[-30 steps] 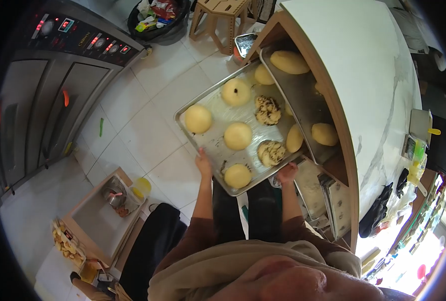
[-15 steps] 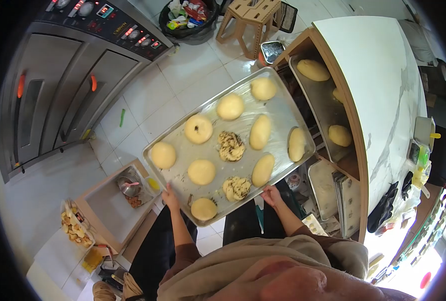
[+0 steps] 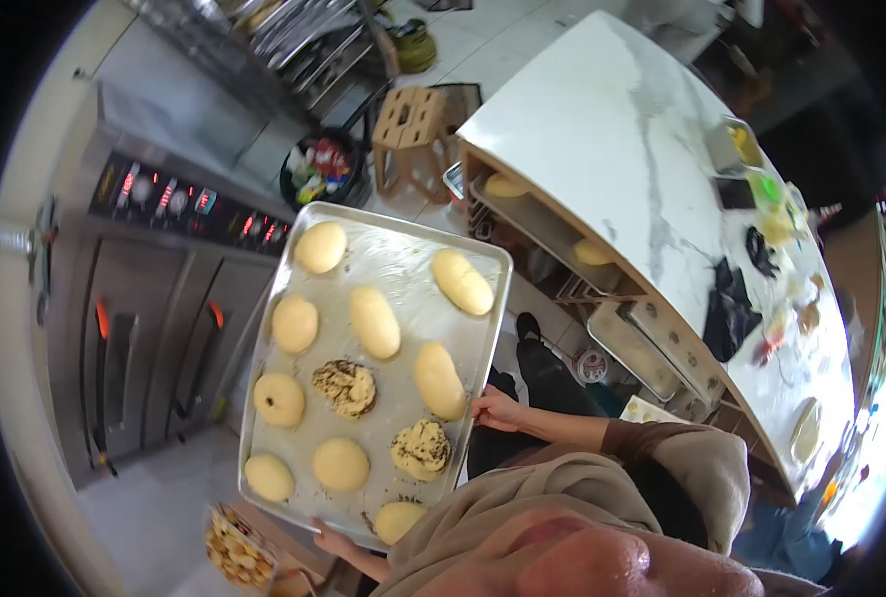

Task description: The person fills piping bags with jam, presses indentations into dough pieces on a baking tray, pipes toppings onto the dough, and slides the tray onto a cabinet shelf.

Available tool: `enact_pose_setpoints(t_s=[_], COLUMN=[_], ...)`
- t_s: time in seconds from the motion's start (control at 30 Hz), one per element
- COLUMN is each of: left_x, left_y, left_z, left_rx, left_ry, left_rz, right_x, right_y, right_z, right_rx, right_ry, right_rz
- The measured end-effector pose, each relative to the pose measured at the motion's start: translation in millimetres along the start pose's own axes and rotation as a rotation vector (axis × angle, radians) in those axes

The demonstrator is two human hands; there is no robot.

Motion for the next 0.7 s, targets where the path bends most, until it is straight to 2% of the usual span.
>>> enact_pose_setpoints(t_s=[0.07,0.1,0.2,0.27,0.33,0.4,0.5,0.53,0.63,0.7], left_x=[3,51,62,65,110,113,154,173,212,238], left_y=[-1,-13,-48,-91,-124,-185,-266,-286,-328,-353], left_z=[-41,-35,-81,-112,-134,-147,-171,-181,-190,-206], left_rx=[0.013,0.025,-0.001,0.014,0.08,0.125,0.297,0.325,0.476,0.403], left_ry=[-0.09,-0.157,-0.163,-0.197,-0.263,-0.255,-0.156,-0.119,-0.092,-0.086], left_rz=[0.065,0.075,0.123,0.187,0.325,0.384,0.58,0.607,0.768,0.777], right_x=[22,43,56,51,89,84,106,122,138,147], right_y=[-34,10,13,20,37,64,101,102,151,174], right_z=[46,59,108,145,198,238,296,313,343,362], right_rx=[0.025,0.037,0.047,0.056,0.273,0.282,0.317,0.21,0.206,0.194], right_ry=[0.075,0.098,0.232,0.299,0.376,0.477,0.544,0.588,0.561,0.58], right_rz=[-0.013,-0.004,-0.021,-0.206,-0.224,-0.298,-0.425,-0.487,-0.513,-0.506])
Point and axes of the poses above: each hand's wrist, its own x-axis away from the middle knuckle, its own y-axis out of the back of the hand, z = x × y, the point moved 1 cm from there along -x, towards the middle knuckle, and after that the axes turned 12 degrees about x, right-handed, at the moved point
